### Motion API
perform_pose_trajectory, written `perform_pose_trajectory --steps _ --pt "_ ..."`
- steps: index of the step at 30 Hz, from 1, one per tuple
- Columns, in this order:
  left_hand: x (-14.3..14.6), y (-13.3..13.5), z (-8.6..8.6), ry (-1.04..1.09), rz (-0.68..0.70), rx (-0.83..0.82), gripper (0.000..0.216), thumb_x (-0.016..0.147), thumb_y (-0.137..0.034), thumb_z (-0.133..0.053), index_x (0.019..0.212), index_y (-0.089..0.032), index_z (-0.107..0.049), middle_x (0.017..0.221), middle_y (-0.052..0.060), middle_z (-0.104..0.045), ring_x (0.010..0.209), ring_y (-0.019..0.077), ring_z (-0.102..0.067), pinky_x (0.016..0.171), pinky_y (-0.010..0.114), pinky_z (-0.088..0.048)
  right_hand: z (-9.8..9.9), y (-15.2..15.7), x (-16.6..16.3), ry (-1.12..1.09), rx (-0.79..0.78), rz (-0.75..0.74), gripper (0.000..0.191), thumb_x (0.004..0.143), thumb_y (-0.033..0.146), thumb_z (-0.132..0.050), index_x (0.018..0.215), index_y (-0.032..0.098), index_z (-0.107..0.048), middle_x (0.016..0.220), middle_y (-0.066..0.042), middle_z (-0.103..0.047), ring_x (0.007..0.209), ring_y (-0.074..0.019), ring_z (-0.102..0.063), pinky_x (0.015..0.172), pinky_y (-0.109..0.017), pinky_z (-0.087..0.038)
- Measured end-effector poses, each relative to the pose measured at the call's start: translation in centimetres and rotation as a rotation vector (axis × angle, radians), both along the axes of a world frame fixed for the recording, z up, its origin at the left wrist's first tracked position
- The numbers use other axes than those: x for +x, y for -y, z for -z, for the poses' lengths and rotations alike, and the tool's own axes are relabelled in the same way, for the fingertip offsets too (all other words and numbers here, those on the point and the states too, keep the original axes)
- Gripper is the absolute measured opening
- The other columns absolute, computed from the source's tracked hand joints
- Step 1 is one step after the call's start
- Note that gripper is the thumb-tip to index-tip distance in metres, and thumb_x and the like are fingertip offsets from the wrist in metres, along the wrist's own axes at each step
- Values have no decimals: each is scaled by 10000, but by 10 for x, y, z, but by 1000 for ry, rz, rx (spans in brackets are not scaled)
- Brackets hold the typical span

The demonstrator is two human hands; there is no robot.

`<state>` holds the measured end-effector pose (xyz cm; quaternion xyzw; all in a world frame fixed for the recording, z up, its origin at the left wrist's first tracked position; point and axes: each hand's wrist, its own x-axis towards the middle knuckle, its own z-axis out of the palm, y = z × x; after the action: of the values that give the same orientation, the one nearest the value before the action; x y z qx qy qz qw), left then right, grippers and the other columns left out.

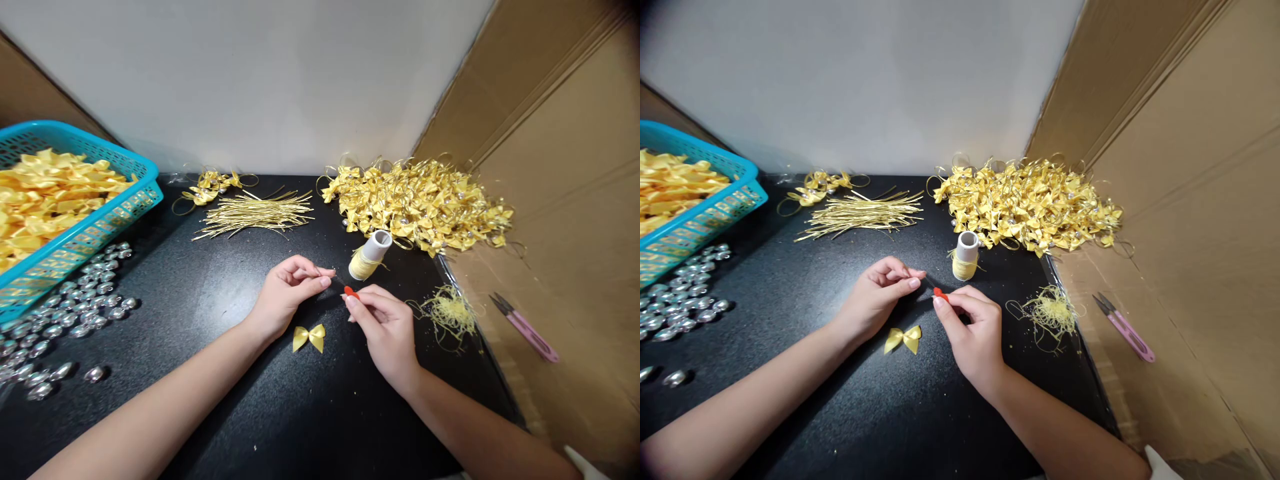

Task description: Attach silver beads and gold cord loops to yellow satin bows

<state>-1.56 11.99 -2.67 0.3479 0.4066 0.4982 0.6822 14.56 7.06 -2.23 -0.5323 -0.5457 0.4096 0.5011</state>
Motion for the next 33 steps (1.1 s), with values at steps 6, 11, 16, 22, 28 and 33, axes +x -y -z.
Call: perform_pose_trajectory --steps 6,11,16,22,28,33 --pt "0 -1 0 -15 -22 2 291 604 -200 -853 687 -170 -576 777 27 -765 862 176 -720 868 309 -527 0 0 0 6 2 5 180 856 277 -640 719 186 -716 693 -19 -604 633 -122 -549 565 -257 -439" --pt "0 -1 2 -25 -12 10 291 611 -196 -852 694 -168 -575 792 29 -767 860 173 -722 879 313 -534 -1 0 -1 2 -1 2 183 856 275 -638 716 183 -712 690 -19 -603 636 -123 -548 570 -257 -438" --pt "0 0 1 -12 -7 10 278 620 -180 -848 693 -166 -580 786 20 -767 819 150 -723 854 284 -543 -1 0 -1 -5 -1 2 174 855 273 -641 729 183 -721 698 -20 -604 626 -118 -545 566 -254 -441" --pt "1 1 -3 -38 10 14 291 607 -193 -854 674 -162 -573 778 29 -767 796 163 -725 856 310 -553 0 0 -1 0 2 11 172 850 278 -646 729 184 -725 693 -21 -607 626 -123 -552 571 -257 -448" --pt "3 3 -5 -23 66 34 259 615 -172 -845 676 -159 -593 781 30 -769 765 155 -723 796 277 -555 0 0 -1 2 3 -1 195 855 280 -638 703 181 -709 681 -21 -601 629 -124 -546 570 -254 -434" --pt "3 5 -7 -53 128 62 229 653 -167 -824 681 -153 -597 798 40 -772 737 130 -713 714 219 -529 -2 -1 -2 -19 19 -5 194 850 255 -642 681 179 -700 674 -16 -600 628 -119 -548 572 -245 -438"
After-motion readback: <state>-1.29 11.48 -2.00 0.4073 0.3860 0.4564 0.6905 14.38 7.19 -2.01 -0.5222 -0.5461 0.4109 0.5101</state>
